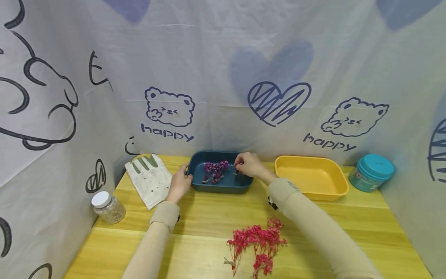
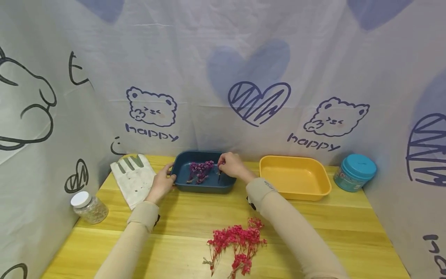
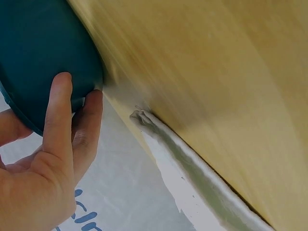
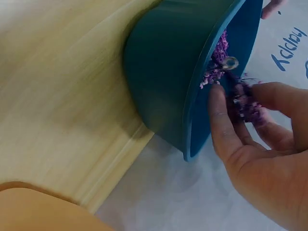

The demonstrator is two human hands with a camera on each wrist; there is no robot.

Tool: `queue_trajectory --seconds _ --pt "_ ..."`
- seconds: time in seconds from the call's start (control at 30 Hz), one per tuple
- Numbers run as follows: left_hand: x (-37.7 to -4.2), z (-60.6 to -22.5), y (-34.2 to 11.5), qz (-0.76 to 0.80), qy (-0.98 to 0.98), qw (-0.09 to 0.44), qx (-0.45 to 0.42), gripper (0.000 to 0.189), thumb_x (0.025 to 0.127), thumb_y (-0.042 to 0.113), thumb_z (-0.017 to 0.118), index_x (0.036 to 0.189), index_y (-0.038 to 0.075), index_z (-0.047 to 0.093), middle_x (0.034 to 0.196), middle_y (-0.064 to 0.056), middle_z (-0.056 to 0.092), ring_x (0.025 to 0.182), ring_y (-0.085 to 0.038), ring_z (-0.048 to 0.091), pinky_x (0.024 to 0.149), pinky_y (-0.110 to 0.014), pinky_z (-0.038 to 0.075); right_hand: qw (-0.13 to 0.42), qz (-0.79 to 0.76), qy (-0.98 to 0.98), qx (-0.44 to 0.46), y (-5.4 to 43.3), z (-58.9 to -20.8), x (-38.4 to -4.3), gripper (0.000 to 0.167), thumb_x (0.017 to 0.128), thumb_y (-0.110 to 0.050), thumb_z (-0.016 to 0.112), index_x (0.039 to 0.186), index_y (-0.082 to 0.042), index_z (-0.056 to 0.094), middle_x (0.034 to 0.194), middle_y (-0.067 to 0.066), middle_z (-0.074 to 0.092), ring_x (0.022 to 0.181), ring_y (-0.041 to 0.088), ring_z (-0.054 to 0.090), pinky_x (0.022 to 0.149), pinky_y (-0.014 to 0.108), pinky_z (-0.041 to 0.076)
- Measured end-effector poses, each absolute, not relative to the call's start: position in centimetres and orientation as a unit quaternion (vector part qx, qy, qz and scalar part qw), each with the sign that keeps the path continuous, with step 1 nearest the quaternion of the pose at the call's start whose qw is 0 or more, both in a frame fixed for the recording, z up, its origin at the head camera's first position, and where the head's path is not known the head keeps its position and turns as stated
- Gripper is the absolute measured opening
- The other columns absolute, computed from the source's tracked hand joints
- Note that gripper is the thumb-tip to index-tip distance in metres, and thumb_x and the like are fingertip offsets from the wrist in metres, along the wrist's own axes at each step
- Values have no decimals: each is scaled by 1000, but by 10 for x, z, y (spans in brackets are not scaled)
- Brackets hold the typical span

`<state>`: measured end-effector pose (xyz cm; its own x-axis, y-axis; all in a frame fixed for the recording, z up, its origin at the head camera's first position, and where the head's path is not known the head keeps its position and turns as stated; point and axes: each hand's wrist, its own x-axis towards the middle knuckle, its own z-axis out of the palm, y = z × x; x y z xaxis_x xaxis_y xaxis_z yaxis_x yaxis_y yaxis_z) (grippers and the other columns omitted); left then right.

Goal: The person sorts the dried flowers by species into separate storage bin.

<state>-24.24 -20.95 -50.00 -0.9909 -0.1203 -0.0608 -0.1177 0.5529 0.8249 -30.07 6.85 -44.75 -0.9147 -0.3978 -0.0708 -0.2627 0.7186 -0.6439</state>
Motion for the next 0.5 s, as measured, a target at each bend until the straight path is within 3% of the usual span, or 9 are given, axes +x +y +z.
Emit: queue_trajectory --seconds 0.3,0.5 --pt "-242 -501 -209 -461 -885 2 68 56 106 5 52 161 7 41 131 -31 66 79 -26 70 63 -27 58 111 -232 947 -191 60 -456 -308 11 100 -6 63 101 -7 74 98 9 75 83 20 65 80 34 56" --pt "-241 -499 -209 -461 -885 3 67 55 106 6 51 161 7 41 132 -30 66 77 -26 69 63 -27 56 120 -172 956 -207 53 -460 -308 15 104 -6 59 113 -6 71 114 14 72 101 28 67 90 43 57"
